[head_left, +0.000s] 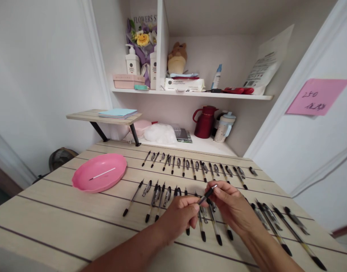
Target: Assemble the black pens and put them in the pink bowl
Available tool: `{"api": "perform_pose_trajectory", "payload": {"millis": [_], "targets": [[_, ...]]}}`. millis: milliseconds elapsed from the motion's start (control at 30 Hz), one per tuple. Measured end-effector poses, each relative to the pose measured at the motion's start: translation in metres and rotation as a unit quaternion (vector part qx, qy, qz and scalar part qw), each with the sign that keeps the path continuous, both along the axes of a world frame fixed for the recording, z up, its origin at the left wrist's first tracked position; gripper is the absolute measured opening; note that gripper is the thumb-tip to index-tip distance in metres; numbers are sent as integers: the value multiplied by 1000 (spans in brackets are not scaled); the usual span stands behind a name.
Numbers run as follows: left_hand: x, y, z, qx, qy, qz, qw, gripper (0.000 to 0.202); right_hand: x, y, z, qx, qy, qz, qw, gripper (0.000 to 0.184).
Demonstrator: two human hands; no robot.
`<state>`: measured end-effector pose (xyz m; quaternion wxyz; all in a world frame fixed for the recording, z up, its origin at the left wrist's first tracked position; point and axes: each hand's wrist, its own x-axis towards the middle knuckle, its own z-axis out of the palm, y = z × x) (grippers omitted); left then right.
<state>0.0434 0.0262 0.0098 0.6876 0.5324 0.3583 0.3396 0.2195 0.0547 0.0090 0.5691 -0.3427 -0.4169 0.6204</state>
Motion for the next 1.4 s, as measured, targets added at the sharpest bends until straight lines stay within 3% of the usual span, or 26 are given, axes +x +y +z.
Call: {"api": "perform_pose_trajectory", "payload": {"millis": [100,233,400,567,833,967,1067,1133,1167,1200,1267,1300,1400], "targets": [[0,0,0,6,0,1,1000,37,0,1,-1,18,-13,-7,1000,9],[-1,1,0,-23,-30,-8,999,38,0,-2,3,-7,8,20,1000,21],[-2,0,-1,-53,-62,-30,996,37,0,-2,3,-20,-4,-21,1000,18],[0,-1,-4,-62,-71,-36,995,37,0,-2,4,-5,-6,-11,1000,16],[3,-1,-4,21,-6,8,1000,35,-3,-4,4,33,-20,-4,999,11],[4,-2,-4,-28,-28,30,999,35,-7,-5,5,45,-59,-6,997,17],[4,-2,-3,-68,-63,51,994,34,11,16,12,59,-151,-22,987,31],[4,-2,-2,-77,-72,66,992,33,41,45,18,67,-272,-87,956,31],[4,-2,-1,-77,-73,73,992,33,61,64,21,65,-346,-139,926,31],[4,-2,0,-77,-74,79,991,33,83,83,23,52,-427,-202,880,31],[4,-3,1,-79,-76,86,990,33,127,119,22,-5,-622,-258,739,30],[5,-3,1,-81,-75,88,990,34,146,134,20,-26,-649,-273,710,27],[6,-2,-1,-84,-71,91,990,35,186,162,4,-70,-677,-283,676,21]]}}
